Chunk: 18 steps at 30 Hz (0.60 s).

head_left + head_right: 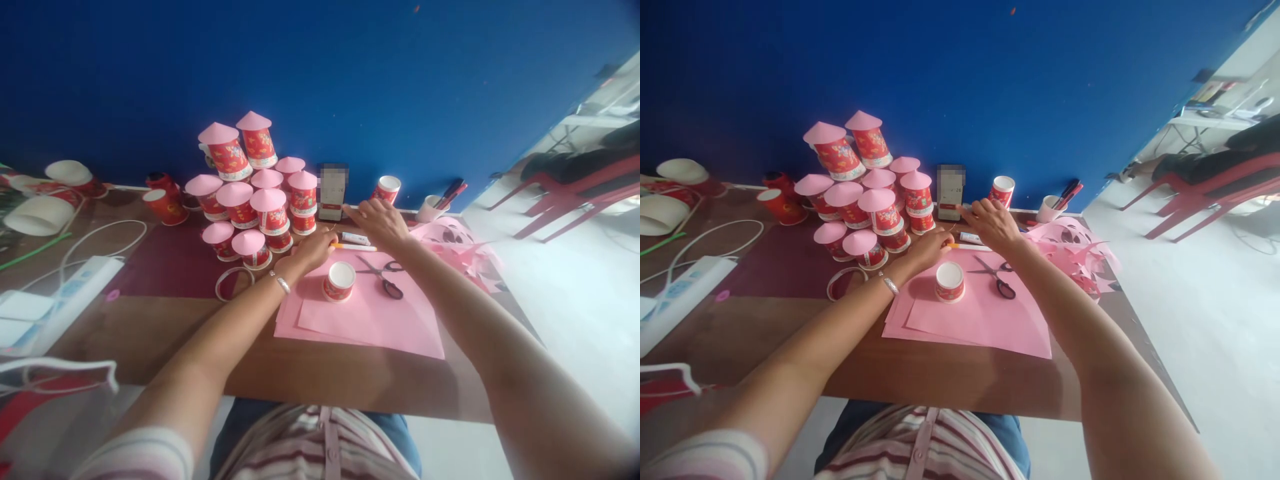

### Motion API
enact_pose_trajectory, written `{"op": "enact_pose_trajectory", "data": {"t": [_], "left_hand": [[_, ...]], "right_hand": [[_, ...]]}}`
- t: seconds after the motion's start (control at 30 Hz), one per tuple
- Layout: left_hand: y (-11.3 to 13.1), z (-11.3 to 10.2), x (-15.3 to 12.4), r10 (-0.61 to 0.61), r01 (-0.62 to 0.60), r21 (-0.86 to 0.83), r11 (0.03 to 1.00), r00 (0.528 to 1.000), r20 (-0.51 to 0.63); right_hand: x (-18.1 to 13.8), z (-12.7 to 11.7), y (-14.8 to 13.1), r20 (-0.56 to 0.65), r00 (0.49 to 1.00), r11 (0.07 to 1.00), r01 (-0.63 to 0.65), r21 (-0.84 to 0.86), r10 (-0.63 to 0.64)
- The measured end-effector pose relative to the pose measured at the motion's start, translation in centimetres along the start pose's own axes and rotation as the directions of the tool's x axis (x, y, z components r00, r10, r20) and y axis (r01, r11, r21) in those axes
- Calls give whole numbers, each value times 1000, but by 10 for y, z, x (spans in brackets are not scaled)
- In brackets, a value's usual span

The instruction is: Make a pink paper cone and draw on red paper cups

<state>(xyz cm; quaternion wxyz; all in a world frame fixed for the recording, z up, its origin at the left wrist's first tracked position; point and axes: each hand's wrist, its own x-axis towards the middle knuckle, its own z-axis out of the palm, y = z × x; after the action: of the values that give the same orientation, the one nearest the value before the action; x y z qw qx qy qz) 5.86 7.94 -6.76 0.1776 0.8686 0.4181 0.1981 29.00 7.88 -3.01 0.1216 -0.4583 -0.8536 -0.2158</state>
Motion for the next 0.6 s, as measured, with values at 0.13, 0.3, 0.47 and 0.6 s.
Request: {"op": "enact_pose_trajectory", "data": {"t": [0.13,0.3,0.47,0.6], "left_hand": [[1,7,-5,16,-16,29,999,1000,-7],[-5,15,-8,-27,27,40,999,999,-24],[-2,14,-6,-51,51,28,998,998,-21],[0,15,-5,-62,62,13,998,998,-23]], "right_hand": [[36,12,12,89,986,985,147,-93,-139],[53,33,29,104,980,983,176,-41,-171],[61,35,36,93,981,983,175,-49,-170],[57,20,27,23,991,985,131,-111,-129]]}}
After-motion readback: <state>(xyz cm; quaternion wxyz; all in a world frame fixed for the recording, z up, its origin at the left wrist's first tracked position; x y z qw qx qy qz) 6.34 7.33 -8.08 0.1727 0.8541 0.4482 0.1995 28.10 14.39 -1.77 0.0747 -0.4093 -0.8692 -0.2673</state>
